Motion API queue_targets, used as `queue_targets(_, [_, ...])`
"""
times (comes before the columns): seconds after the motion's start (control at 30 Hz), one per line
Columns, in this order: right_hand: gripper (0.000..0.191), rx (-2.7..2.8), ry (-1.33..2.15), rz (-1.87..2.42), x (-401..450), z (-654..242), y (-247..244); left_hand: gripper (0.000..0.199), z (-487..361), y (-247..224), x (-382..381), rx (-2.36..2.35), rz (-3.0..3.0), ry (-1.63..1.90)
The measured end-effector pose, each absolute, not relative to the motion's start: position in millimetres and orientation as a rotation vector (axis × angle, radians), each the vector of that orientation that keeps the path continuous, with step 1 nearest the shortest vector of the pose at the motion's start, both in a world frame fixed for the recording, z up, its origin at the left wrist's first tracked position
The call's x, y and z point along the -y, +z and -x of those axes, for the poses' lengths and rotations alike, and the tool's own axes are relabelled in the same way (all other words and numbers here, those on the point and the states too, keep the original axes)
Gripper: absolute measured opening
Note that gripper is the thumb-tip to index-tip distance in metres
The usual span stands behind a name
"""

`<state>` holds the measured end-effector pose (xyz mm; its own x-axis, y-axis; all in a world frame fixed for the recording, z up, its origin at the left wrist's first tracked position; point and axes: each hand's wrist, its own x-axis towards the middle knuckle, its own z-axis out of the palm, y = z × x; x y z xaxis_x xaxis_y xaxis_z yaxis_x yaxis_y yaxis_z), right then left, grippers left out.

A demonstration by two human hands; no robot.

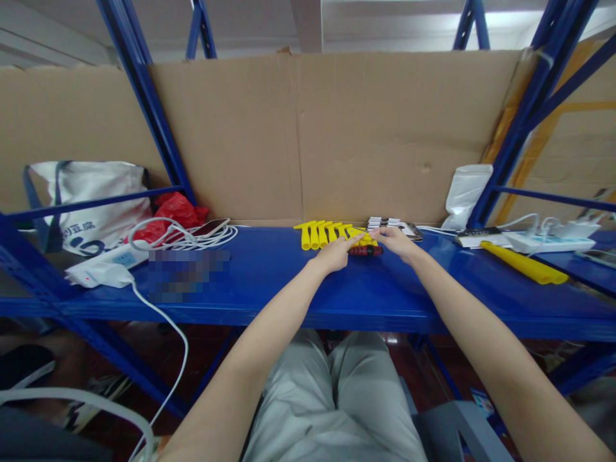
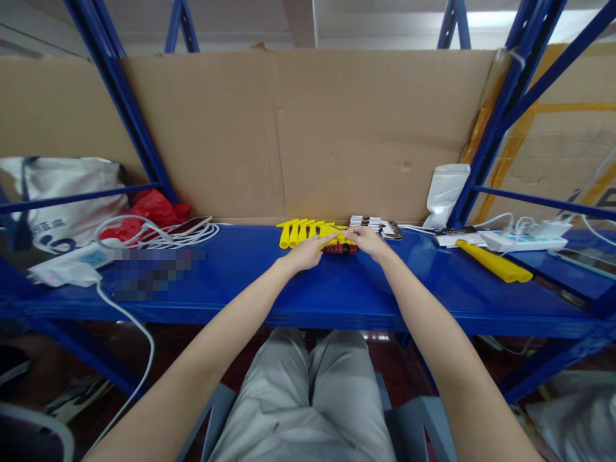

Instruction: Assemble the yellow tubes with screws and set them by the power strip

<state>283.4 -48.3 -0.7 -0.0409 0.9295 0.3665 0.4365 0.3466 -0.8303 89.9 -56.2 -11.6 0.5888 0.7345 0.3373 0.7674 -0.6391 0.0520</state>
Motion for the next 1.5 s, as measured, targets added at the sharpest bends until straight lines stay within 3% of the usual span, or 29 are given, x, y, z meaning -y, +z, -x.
queue_targets(0.3, [0.028,1.805,0.558,1.268,43,-303,0,0.072,-87,-14,43,1.257,2.885,-0.766])
queue_targets(0.47, [0.026,1.799,0.028,1.908,46,-326,6,0.076,-85,-15,33,1.121,2.978,-1.261])
queue_targets(0.63, [0.029,1.760,-0.042,2.316,55,-337,8,0.075,-89,-13,40,1.412,3.136,-1.524])
queue_targets(0.83, [0.036,1.833,-0.009,2.415,53,-333,4,0.080,-93,-12,45,1.653,3.232,-1.603])
queue_targets(1.5, [0.039,1.951,-0.056,2.363,47,-328,-5,0.076,-95,-8,52,1.649,3.212,-1.479])
